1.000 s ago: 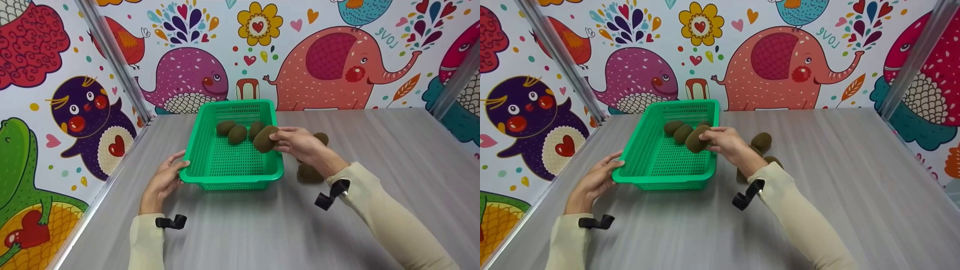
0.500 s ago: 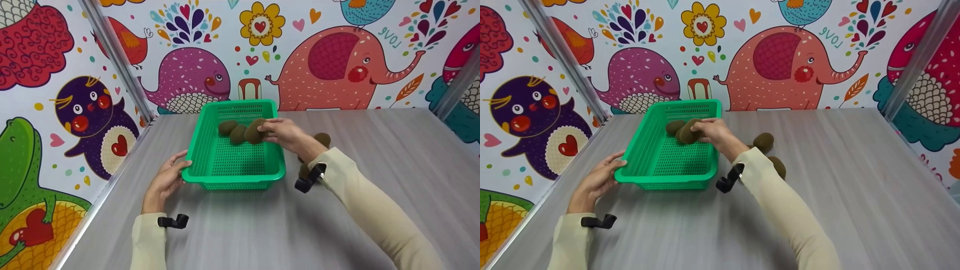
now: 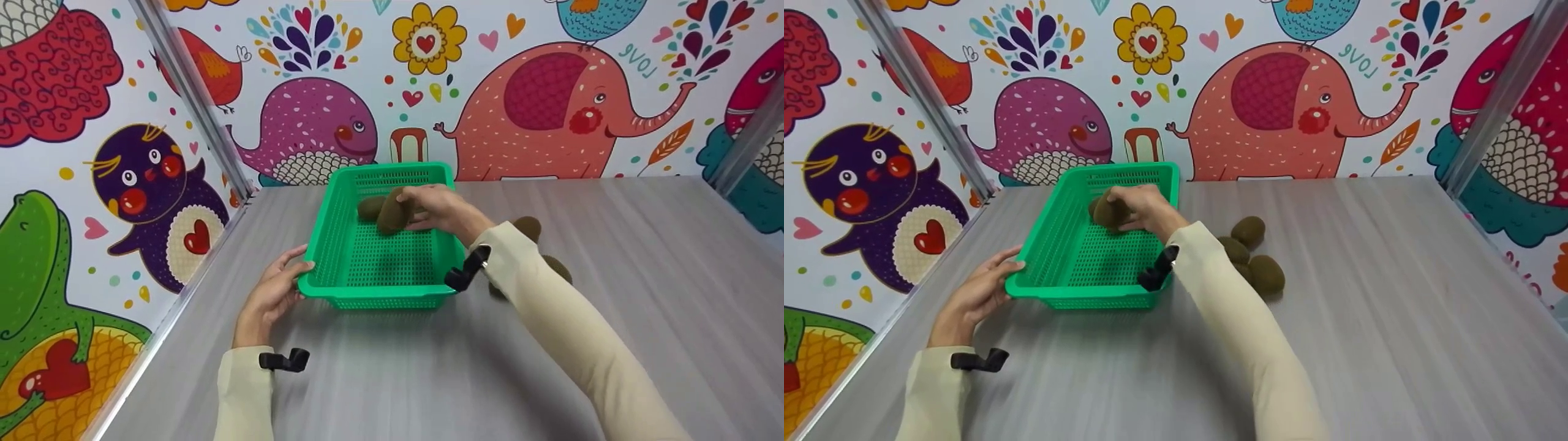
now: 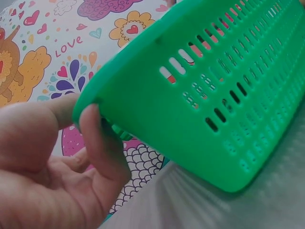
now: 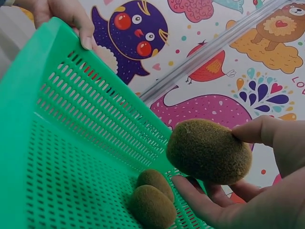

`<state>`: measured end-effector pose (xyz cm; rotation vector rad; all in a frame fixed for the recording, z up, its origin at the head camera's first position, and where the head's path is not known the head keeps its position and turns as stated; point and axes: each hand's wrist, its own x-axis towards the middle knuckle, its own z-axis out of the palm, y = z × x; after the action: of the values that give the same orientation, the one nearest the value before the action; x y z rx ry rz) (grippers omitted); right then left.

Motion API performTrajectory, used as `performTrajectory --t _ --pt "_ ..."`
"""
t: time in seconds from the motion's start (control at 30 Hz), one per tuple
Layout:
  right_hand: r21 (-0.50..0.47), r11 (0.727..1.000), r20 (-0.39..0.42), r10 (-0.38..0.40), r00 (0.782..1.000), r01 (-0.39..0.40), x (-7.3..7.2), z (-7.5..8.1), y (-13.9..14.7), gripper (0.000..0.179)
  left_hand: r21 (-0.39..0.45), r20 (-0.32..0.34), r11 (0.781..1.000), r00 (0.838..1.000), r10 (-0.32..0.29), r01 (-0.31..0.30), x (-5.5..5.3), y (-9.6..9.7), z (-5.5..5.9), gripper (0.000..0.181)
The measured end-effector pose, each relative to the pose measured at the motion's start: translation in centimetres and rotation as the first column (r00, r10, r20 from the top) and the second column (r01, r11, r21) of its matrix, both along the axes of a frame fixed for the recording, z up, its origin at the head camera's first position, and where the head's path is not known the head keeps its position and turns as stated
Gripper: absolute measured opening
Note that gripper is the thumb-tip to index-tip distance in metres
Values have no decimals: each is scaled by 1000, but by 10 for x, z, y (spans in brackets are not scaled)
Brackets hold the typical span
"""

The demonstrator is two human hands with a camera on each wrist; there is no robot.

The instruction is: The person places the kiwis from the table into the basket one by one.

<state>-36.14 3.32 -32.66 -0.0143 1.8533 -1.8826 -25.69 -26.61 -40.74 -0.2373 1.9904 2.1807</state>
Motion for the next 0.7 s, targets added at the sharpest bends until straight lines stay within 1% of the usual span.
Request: performTrajectory --t 0.17,0.3,0.43,0.7 --pt "-17 1000 18 -5 1000 5 -8 -4 -11 44 -21 -1 1000 1000 -9 9 0 1 0 58" --pt "-52 998 41 -33 999 35 -15 -7 -19 52 -21 -4 1000 1000 -13 12 1 0 -1 58" --pt "-55 998 49 -42 998 44 -20 -10 -25 57 -16 -3 1000 1000 -15 15 2 -1 0 59" --pt "-27 999 39 -23 999 24 -26 -15 -32 52 -24 -1 1000 1000 -16 16 1 -2 2 59"
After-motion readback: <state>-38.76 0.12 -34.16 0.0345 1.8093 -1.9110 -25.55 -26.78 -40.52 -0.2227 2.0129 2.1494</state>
